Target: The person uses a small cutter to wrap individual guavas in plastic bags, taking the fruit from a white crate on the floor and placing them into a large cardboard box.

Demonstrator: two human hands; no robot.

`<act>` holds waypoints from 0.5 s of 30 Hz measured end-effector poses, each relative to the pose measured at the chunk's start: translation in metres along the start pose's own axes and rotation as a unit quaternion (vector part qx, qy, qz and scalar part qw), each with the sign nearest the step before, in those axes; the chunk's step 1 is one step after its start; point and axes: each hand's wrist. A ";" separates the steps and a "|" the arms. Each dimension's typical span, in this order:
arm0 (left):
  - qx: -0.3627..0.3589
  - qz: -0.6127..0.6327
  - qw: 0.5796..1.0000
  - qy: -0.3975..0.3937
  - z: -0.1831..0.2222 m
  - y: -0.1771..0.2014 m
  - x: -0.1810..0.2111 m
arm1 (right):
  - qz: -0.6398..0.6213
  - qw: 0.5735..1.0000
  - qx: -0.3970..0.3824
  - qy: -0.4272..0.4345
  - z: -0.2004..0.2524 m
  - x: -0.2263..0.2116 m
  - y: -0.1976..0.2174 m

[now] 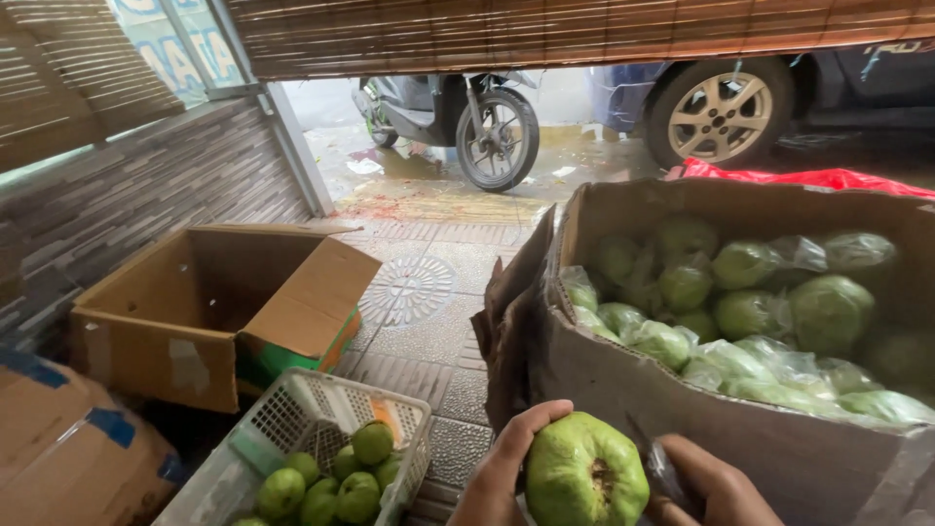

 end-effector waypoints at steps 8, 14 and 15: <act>0.079 -0.020 0.993 0.088 0.025 0.034 0.026 | -0.033 0.994 0.022 -0.097 0.000 -0.010 -0.027; 0.274 -0.231 0.928 0.106 0.040 0.127 0.000 | 0.246 0.966 0.001 -0.084 -0.015 0.015 -0.041; 0.317 -0.247 0.914 0.065 0.042 0.155 -0.007 | 0.227 0.968 -0.006 -0.109 -0.016 0.012 -0.043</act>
Point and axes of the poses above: each hand's wrist, its own z-axis away from the middle knuckle, its own y-axis out of the back of the hand, x = y × z, and after that the axes turned 13 degrees about z, right-handed
